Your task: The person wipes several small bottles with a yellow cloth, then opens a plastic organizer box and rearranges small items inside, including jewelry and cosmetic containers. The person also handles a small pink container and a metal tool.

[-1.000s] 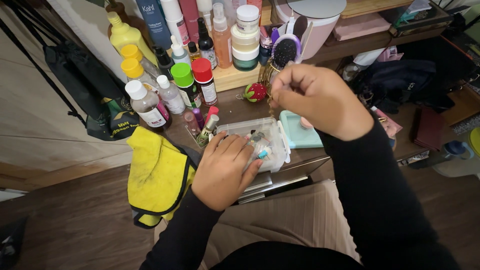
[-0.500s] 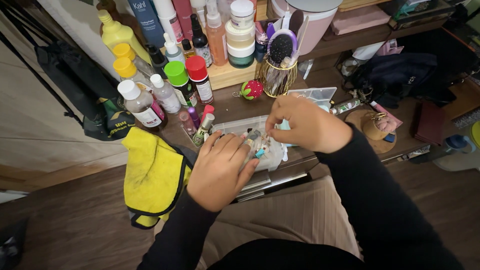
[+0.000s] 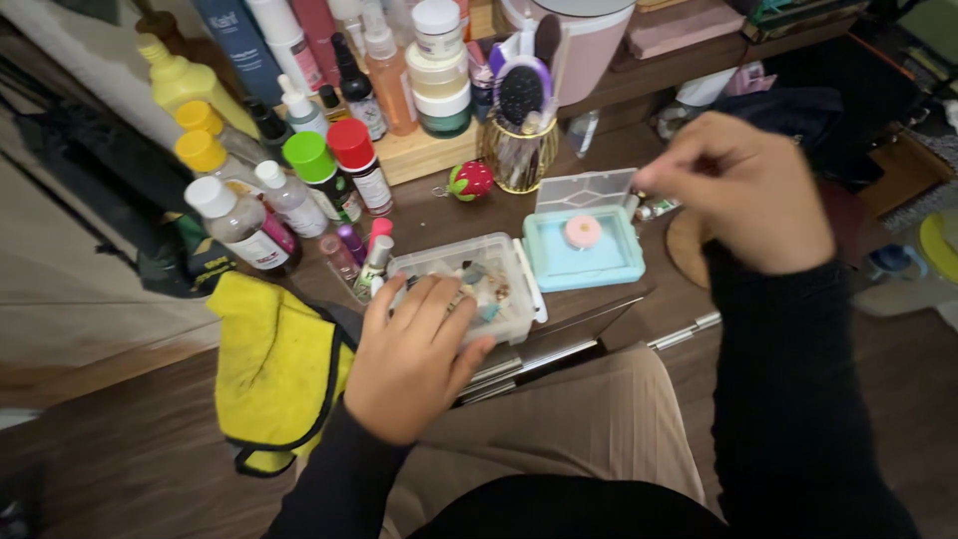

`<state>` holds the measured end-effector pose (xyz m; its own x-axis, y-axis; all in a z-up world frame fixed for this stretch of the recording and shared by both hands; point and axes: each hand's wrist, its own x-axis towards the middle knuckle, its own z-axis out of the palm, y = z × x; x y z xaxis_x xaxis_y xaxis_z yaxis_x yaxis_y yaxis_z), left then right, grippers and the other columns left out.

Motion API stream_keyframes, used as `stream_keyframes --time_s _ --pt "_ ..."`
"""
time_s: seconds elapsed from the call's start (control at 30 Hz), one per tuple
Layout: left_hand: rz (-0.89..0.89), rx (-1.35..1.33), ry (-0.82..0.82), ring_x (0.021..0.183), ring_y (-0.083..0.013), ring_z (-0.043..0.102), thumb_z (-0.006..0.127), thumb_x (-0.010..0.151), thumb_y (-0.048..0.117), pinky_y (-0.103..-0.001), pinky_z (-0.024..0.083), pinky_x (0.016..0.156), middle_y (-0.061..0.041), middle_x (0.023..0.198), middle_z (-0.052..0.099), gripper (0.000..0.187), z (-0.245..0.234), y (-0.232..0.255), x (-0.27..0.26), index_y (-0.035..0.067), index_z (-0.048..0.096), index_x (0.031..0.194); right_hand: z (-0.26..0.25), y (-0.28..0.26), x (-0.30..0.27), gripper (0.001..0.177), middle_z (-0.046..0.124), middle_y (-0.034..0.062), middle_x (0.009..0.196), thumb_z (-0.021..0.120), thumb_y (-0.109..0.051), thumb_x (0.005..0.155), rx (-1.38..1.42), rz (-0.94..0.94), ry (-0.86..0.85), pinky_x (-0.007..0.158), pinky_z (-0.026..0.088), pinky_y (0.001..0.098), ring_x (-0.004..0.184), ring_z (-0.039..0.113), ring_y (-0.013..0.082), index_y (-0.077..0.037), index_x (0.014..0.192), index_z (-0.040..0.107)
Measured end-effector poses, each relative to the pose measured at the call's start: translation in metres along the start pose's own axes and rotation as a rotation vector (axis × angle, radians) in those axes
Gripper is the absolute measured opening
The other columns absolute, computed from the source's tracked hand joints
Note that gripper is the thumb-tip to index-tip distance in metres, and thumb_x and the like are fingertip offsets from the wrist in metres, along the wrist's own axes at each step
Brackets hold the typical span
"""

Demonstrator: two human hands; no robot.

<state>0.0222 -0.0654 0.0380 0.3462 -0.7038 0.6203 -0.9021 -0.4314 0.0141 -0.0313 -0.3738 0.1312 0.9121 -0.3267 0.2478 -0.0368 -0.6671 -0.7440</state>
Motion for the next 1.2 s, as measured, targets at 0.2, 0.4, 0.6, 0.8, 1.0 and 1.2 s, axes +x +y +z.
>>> stream_keyframes --time_s 0.2,0.4,0.6,0.8,1.0,1.2 --pt "0.014 0.098 0.05 0.121 -0.0296 0.062 0.054 0.103 0.045 -0.052 0.042 0.104 -0.01 0.131 0.066 0.038 0.007 0.002 -0.012 0.014 0.068 0.119 -0.035 0.088 0.011 0.024 0.07 -0.0018 0.093 0.075 -0.025 0.106 -0.044 0.081 0.224 0.083 0.048 0.0243 0.093 0.065 0.008 -0.013 0.086 0.073" --pt "-0.034 0.268 0.182 0.119 -0.0372 0.063 0.054 0.098 0.057 -0.052 0.042 0.104 -0.014 0.128 0.067 0.051 0.033 -0.008 -0.049 0.018 0.068 0.127 -0.052 0.224 0.02 0.014 0.07 -0.006 0.082 0.079 -0.033 0.101 -0.132 0.233 0.324 0.061 0.041 0.0199 0.07 0.054 -0.0003 -0.02 0.105 0.079" --pt "-0.019 0.305 0.34 0.118 -0.0456 0.061 0.064 0.095 0.06 -0.057 0.04 0.107 -0.023 0.123 0.066 0.053 0.058 -0.014 -0.071 0.014 0.064 0.122 -0.071 0.362 0.015 0.01 0.074 -0.0049 0.082 0.08 -0.031 0.088 -0.364 0.341 0.435 0.068 0.047 0.0284 0.077 0.066 0.0082 -0.024 0.094 0.083" --pt "0.03 0.332 0.446 0.123 -0.0511 0.057 0.071 0.096 0.063 -0.063 0.039 0.11 -0.025 0.135 0.054 0.063 0.08 -0.028 -0.088 0.013 0.06 0.133 -0.049 0.466 0.021 0.049 0.074 0.0093 0.08 0.077 -0.06 0.094 -0.455 0.595 0.48 0.069 0.049 0.044 0.074 0.068 0.0292 -0.011 0.087 0.078" --pt "0.126 0.331 0.465 0.123 -0.0516 0.053 0.069 0.097 0.068 -0.064 0.039 0.109 -0.025 0.137 0.054 0.068 0.082 -0.032 -0.083 0.013 0.059 0.137 -0.004 0.455 0.034 0.072 0.07 0.0239 0.116 0.08 -0.05 0.062 -0.406 0.793 0.275 0.086 0.053 0.0477 0.108 0.067 0.0446 -0.004 0.116 0.07" --pt "0.006 0.22 0.295 0.125 -0.0501 0.052 0.083 0.089 0.055 -0.064 0.053 0.1 -0.021 0.142 0.046 0.067 0.073 -0.024 -0.072 0.011 0.059 0.134 0.002 0.452 0.038 0.053 0.073 0.0166 0.121 0.082 -0.035 0.064 -0.621 0.807 0.152 0.09 0.055 0.0507 0.113 0.069 0.0392 -0.017 0.114 0.077"
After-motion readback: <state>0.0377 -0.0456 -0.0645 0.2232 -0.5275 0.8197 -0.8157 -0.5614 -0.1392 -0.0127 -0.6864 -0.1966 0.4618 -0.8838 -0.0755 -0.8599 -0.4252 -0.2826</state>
